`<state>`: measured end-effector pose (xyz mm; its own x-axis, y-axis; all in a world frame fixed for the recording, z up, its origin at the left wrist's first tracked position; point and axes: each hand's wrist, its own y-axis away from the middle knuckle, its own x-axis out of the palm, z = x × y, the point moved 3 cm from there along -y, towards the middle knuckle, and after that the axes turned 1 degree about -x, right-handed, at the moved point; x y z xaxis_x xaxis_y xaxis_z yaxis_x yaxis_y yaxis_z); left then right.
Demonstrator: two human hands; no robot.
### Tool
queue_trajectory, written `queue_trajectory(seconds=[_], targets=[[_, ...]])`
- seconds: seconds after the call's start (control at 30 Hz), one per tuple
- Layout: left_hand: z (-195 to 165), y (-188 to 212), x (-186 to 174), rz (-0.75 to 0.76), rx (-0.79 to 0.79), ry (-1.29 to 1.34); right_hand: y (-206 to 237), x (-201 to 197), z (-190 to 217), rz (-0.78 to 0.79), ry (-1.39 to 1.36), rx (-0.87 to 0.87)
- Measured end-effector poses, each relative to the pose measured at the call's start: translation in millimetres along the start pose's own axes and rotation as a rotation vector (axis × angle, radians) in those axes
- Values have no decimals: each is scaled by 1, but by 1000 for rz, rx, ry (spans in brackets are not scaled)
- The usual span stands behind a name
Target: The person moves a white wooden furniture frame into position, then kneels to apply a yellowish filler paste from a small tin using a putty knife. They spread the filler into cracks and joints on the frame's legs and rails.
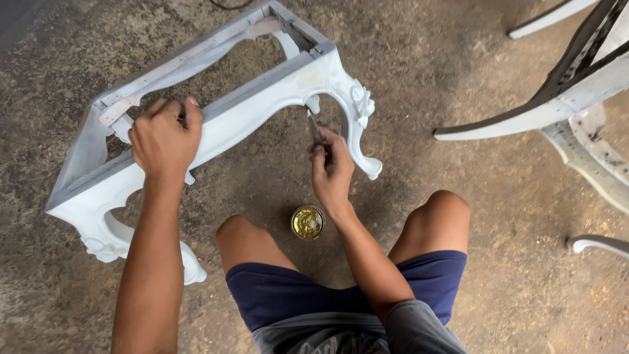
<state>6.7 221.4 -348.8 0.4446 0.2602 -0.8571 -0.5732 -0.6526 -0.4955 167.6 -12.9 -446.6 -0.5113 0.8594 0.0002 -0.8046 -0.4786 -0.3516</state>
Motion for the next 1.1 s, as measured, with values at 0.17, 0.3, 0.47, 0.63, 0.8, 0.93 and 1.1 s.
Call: queue_trajectory(seconds=[0.17, 0.3, 0.47, 0.63, 0.8, 0.93, 1.1], targets=[[-7, -4, -10, 12, 3, 45, 3, -1, 7, 14, 13, 115], [-10, -8, -16, 47, -35, 51, -2, -8, 9, -3, 17, 88], [-9, -12, -18, 117, -73, 15, -6, -30, 9, -8, 99, 80], [-8, -19, -16, 256, -153, 19, -13, -64, 14, -85, 188, -54], [-8, -23, -14, 365, -278, 37, -9, -78, -1, -81, 123, 186], [-10, -26, -13, 405, -312, 8, -6, -82, -13, -66, 65, 144], [-14, -24, -17, 433, -357, 40, -11, -86, -31, 39, -94, 115]])
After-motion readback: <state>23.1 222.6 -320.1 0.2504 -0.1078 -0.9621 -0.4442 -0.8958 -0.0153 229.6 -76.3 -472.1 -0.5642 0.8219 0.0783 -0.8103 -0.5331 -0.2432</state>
